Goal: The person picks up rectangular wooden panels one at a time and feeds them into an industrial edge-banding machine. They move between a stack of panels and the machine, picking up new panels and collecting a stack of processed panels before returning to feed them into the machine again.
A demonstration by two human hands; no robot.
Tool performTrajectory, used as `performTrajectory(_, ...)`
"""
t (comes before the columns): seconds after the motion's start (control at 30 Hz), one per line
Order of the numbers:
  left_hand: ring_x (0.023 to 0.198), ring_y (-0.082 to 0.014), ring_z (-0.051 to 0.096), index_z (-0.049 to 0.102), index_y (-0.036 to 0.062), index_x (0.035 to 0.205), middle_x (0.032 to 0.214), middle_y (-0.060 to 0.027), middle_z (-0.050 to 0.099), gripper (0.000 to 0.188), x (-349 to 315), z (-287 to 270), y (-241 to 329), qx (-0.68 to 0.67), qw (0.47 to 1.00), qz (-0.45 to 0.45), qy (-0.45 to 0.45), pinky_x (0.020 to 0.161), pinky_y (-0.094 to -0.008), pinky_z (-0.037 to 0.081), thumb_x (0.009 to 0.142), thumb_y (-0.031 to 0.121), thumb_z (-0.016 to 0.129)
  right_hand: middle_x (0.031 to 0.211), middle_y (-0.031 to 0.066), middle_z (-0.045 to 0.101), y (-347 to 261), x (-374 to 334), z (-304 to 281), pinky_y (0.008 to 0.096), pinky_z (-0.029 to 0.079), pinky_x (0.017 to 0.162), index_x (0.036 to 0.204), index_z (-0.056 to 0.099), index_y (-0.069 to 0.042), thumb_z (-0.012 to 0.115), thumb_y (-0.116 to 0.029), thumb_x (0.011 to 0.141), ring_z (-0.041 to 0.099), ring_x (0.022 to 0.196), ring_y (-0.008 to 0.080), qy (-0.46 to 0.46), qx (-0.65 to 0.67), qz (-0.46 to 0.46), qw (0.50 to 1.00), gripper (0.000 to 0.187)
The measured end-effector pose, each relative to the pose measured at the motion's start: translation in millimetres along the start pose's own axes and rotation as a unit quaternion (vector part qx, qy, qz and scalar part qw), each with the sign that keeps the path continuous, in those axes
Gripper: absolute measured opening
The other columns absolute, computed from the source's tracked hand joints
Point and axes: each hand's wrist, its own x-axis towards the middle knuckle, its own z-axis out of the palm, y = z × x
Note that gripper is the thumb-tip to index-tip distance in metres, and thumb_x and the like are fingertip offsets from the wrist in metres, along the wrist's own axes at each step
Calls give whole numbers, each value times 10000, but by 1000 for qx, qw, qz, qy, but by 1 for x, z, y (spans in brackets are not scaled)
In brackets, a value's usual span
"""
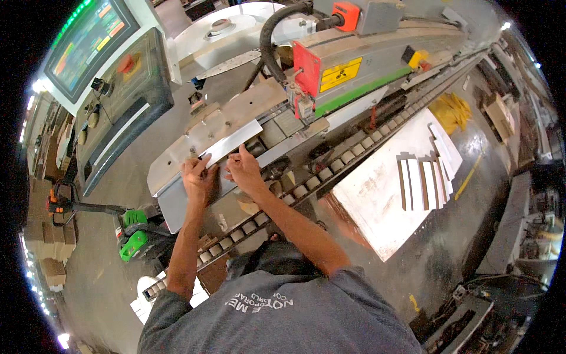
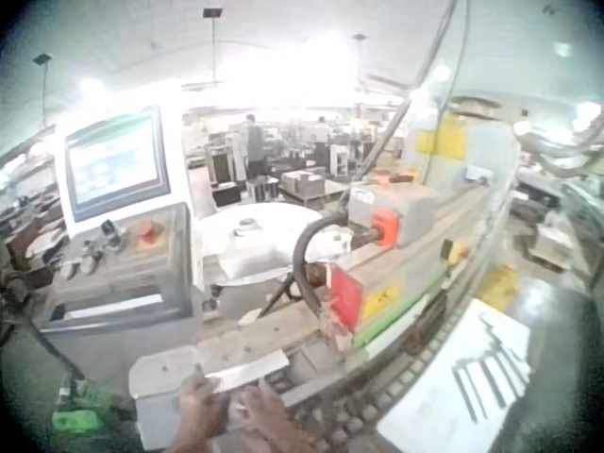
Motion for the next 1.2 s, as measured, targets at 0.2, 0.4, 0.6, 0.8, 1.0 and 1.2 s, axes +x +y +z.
performTrajectory(0.2, 746, -308, 575, 748, 48, 1023, 782, -117, 611, 304, 2, 2, -8, -44, 999, 28, 12, 709, -417, 473, 727, 91, 803, 1052, 158, 633, 11, 6, 2, 258, 589, 598, 1406, 263, 195, 563, -279, 956, 663, 701, 137, 13, -30, -50, 998, 719)
performTrajectory(0.4, 755, -307, 585, 738, 55, 1026, 803, -118, 627, 319, 1, 6, -13, -56, 997, 43, 21, 693, -405, 476, 714, 59, 805, 961, 111, 619, 9, 6, 4, 257, 581, 564, 1344, 308, 209, 557, -291, 951, 659, 659, 136, 9, -17, -47, 999, 684)
performTrajectory(0.6, 757, -291, 583, 736, 52, 1024, 796, -110, 625, 338, 2, 4, -10, -66, 998, 24, 6, 693, -398, 477, 696, 35, 815, 1055, 132, 588, -1, 2, 3, 288, 642, 673, 1185, 421, 158, 552, -129, 952, 672, 885, 173, 14, -65, -31, 997, 392)
performTrajectory(0.8, 766, -290, 587, 736, 44, 1041, 824, -115, 634, 329, 6, 13, -6, -100, 995, 1, -11, 709, -393, 485, 720, 47, 808, 879, 159, 672, -1, 10, -7, 299, 579, 536, 1075, 439, 152, 541, -207, 906, 708, 612, 223, 37, -81, -71, 994, 410)
performTrajectory(1.0, 767, -300, 583, 735, 38, 1039, 817, -118, 625, 326, 19, 35, 8, -75, 997, 35, 3, 709, -398, 488, 722, 55, 809, 950, 162, 637, -20, 16, -31, 294, 637, 646, 936, 476, 73, 551, -122, 943, 698, 819, 178, 45, -76, -80, 993, 209)
performTrajectory(1.2, 778, -318, 592, 734, 38, 1039, 827, -126, 635, 319, 37, 54, 52, -80, 996, 10, -35, 726, -415, 489, 732, 85, 808, 926, 174, 655, -32, 34, -72, 278, 623, 642, 894, 477, 77, 542, -118, 945, 696, 774, 166, 59, -95, -40, 993, 213)
